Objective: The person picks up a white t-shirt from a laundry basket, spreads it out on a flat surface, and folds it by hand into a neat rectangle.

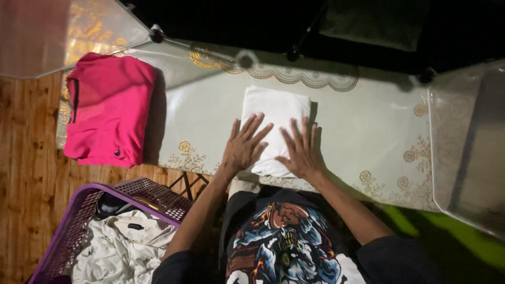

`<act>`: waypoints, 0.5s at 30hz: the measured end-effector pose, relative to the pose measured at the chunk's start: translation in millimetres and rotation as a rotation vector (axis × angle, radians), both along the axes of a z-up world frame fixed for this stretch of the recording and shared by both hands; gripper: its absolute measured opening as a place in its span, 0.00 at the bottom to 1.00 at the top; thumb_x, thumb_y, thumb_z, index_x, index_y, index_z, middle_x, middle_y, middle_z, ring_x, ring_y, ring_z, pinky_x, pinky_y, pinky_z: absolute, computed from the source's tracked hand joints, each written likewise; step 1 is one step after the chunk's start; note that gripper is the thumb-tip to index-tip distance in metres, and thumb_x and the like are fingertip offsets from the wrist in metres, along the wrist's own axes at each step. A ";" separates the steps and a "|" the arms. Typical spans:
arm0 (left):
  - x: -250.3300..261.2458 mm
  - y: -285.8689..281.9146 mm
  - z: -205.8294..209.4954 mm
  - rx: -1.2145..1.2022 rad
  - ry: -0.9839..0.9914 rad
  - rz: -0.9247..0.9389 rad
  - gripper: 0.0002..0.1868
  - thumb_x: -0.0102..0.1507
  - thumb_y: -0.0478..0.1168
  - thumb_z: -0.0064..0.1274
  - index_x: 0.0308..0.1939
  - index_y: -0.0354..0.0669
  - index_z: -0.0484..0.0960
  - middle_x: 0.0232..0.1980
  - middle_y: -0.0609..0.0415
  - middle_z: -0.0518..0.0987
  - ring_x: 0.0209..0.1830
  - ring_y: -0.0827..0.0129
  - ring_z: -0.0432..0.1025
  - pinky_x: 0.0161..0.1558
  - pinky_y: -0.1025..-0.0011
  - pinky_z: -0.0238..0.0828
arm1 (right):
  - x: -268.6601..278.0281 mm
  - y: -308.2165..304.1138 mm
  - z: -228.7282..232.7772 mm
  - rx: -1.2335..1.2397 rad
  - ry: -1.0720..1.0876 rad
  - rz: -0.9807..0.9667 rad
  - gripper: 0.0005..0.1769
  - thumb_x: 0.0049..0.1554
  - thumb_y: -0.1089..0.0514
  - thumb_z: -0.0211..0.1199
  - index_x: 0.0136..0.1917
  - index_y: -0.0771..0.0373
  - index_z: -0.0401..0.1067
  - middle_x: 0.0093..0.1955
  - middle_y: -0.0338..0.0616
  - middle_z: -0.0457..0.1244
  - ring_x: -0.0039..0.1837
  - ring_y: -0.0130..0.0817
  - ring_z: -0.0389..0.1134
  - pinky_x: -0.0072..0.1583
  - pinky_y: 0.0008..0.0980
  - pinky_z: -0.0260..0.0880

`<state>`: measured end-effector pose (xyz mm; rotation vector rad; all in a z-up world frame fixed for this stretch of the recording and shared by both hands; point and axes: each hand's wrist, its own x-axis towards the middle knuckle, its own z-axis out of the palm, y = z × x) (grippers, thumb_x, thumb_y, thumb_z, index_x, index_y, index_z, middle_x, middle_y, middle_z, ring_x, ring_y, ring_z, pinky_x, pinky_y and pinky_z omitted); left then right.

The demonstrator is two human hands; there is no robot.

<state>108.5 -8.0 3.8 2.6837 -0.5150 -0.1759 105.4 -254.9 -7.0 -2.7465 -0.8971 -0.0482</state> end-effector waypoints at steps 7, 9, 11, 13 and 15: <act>5.7 7.8 0.3 0.042 0.077 -0.091 0.60 0.50 0.85 0.41 0.79 0.61 0.52 0.83 0.52 0.45 0.82 0.58 0.38 0.76 0.39 0.27 | -22.2 -7.9 -2.0 -0.190 -0.029 0.172 0.51 0.55 0.17 0.49 0.84 0.36 0.44 0.87 0.45 0.34 0.86 0.54 0.30 0.78 0.73 0.32; 5.7 11.1 3.0 0.084 0.079 -0.127 0.68 0.47 0.90 0.41 0.82 0.58 0.50 0.85 0.50 0.43 0.85 0.58 0.36 0.77 0.38 0.25 | -25.4 -11.5 2.2 -0.210 -0.009 0.180 0.52 0.54 0.17 0.50 0.84 0.34 0.44 0.87 0.45 0.34 0.86 0.54 0.30 0.78 0.72 0.31; 4.9 11.6 3.4 0.081 0.079 -0.131 0.68 0.48 0.90 0.41 0.82 0.57 0.49 0.85 0.50 0.43 0.85 0.57 0.36 0.78 0.39 0.25 | -26.2 -12.5 8.0 -0.230 0.009 0.190 0.52 0.53 0.17 0.50 0.84 0.33 0.45 0.87 0.44 0.34 0.86 0.53 0.29 0.78 0.72 0.30; 3.6 11.9 4.0 0.079 0.079 -0.131 0.68 0.49 0.90 0.40 0.82 0.56 0.49 0.86 0.49 0.43 0.86 0.56 0.36 0.79 0.39 0.25 | -25.7 -10.5 15.0 -0.213 0.011 0.188 0.51 0.53 0.17 0.51 0.83 0.33 0.45 0.87 0.43 0.35 0.86 0.52 0.29 0.77 0.74 0.27; 5.1 10.9 5.5 0.101 -0.003 -0.145 0.70 0.48 0.90 0.40 0.81 0.48 0.48 0.84 0.40 0.41 0.84 0.50 0.35 0.78 0.40 0.25 | -22.7 -7.1 19.8 -0.069 0.054 0.199 0.53 0.50 0.17 0.52 0.81 0.35 0.45 0.85 0.45 0.35 0.84 0.54 0.29 0.75 0.75 0.25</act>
